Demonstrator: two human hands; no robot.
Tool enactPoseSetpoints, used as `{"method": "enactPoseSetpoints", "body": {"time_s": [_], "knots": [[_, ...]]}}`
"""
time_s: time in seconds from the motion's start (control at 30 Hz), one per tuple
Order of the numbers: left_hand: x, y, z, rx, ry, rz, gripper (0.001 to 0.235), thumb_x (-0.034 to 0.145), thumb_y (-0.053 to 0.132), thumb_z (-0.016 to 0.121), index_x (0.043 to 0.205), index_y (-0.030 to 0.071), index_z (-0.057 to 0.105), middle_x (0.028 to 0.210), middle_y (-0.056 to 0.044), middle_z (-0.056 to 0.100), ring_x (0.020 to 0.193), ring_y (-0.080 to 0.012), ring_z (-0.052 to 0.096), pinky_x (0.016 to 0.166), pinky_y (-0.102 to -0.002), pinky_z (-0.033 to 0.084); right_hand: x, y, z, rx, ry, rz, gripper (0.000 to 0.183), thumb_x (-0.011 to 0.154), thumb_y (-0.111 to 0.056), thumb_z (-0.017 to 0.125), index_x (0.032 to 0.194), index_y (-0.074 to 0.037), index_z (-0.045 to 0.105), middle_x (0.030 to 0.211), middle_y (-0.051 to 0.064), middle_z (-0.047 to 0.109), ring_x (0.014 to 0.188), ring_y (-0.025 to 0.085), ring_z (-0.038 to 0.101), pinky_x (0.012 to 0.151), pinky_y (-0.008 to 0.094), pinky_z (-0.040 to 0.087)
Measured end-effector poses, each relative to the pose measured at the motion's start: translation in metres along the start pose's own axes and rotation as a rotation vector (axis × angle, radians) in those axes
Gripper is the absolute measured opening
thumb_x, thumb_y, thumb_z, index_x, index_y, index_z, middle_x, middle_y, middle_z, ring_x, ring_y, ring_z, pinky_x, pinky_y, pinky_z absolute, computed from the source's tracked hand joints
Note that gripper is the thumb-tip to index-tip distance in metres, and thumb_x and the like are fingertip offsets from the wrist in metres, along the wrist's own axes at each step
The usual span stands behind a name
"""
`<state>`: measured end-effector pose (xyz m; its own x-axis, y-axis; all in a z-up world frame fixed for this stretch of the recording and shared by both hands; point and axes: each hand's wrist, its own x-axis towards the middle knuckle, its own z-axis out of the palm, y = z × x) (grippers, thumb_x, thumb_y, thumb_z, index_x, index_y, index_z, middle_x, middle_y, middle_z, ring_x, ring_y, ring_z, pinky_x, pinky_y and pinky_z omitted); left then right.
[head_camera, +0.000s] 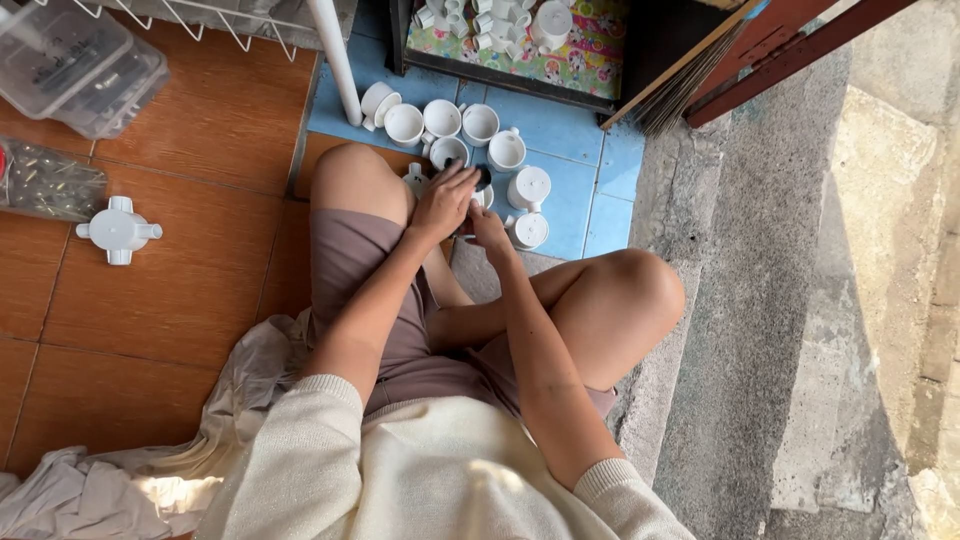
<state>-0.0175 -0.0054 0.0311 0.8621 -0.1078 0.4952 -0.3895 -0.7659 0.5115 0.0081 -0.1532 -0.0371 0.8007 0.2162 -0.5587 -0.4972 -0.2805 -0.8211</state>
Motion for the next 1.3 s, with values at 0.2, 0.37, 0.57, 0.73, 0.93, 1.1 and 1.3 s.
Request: {"method": "enactPoseSetpoints", "body": {"time_s": [0.2,0.37,0.57,0.73,0.93,1.1,1.3], "knots": [[-0.001,-0.015,0.017,-0.069,-0.072,-0.193,0.031,0.105,0.015,0.055,0.131,0.007,0.069,0.124,-0.014,0.071,0.12,-0.032,0.064,0.1,-0.041,0.054,-0.012,-0.009,0.007,0.061,0.05,0.034,0.057,0.108,-0.053,0.042,0.113,-0.001,0.065,0.087,0.011,0.072,0.09,0.026,0.075,0.086,0.046,0.059],[-0.004,-0.041,0.033,-0.215,0.025,-0.418,0.022,0.102,0.016,0.06,0.117,0.005,0.073,0.106,-0.015,0.073,0.104,-0.0344,0.069,0.091,-0.042,0.058,-0.016,-0.009,0.005,0.136,0.073,0.067,0.056,0.108,-0.052,0.04,0.115,-0.002,0.062,0.088,0.01,0.069,0.094,0.028,0.075,0.09,0.048,0.057],[0.002,-0.072,0.049,-0.441,0.25,-0.664,0.015,0.095,0.014,0.068,0.105,0.004,0.074,0.095,-0.015,0.074,0.092,-0.0341,0.072,0.081,-0.043,0.06,0.002,-0.001,0.016,0.295,0.113,0.106,0.057,0.108,-0.056,0.037,0.117,-0.004,0.059,0.09,0.008,0.065,0.099,0.03,0.073,0.094,0.051,0.054],[0.008,-0.057,0.026,-0.511,0.504,-0.775,0.017,0.093,0.015,0.069,0.107,0.007,0.073,0.096,-0.019,0.073,0.089,-0.035,0.073,0.075,-0.043,0.061,0.018,0.009,0.036,0.405,0.175,0.111,0.061,0.105,-0.063,0.038,0.116,-0.007,0.058,0.089,0.006,0.062,0.095,0.028,0.073,0.094,0.051,0.054],[-0.002,-0.024,-0.016,-0.389,0.508,-0.617,0.013,0.096,0.017,0.067,0.107,0.014,0.073,0.091,-0.009,0.072,0.081,-0.0287,0.072,0.068,-0.038,0.061,0.028,0.021,0.037,0.38,0.255,0.112,0.059,0.105,-0.061,0.039,0.12,-0.007,0.057,0.085,0.006,0.058,0.089,0.028,0.074,0.089,0.051,0.058],[-0.001,-0.007,-0.014,-0.356,0.425,-0.183,0.011,0.097,0.008,0.063,0.105,0.01,0.07,0.097,-0.002,0.065,0.095,-0.0252,0.069,0.082,-0.034,0.057,0.009,0.006,0.035,0.261,0.241,0.088,0.071,0.105,-0.064,0.042,0.139,-0.003,0.054,0.106,0.016,0.066,0.102,0.036,0.073,0.092,0.059,0.057],[-0.006,0.017,-0.008,0.049,0.25,0.336,0.02,0.097,0.009,0.063,0.114,0.005,0.069,0.11,-0.01,0.066,0.117,-0.0259,0.064,0.098,-0.035,0.057,0.027,0.034,0.025,0.23,0.24,0.074,0.056,0.105,-0.044,0.044,0.137,0.002,0.051,0.109,0.021,0.067,0.097,0.037,0.073,0.085,0.058,0.06]]}}
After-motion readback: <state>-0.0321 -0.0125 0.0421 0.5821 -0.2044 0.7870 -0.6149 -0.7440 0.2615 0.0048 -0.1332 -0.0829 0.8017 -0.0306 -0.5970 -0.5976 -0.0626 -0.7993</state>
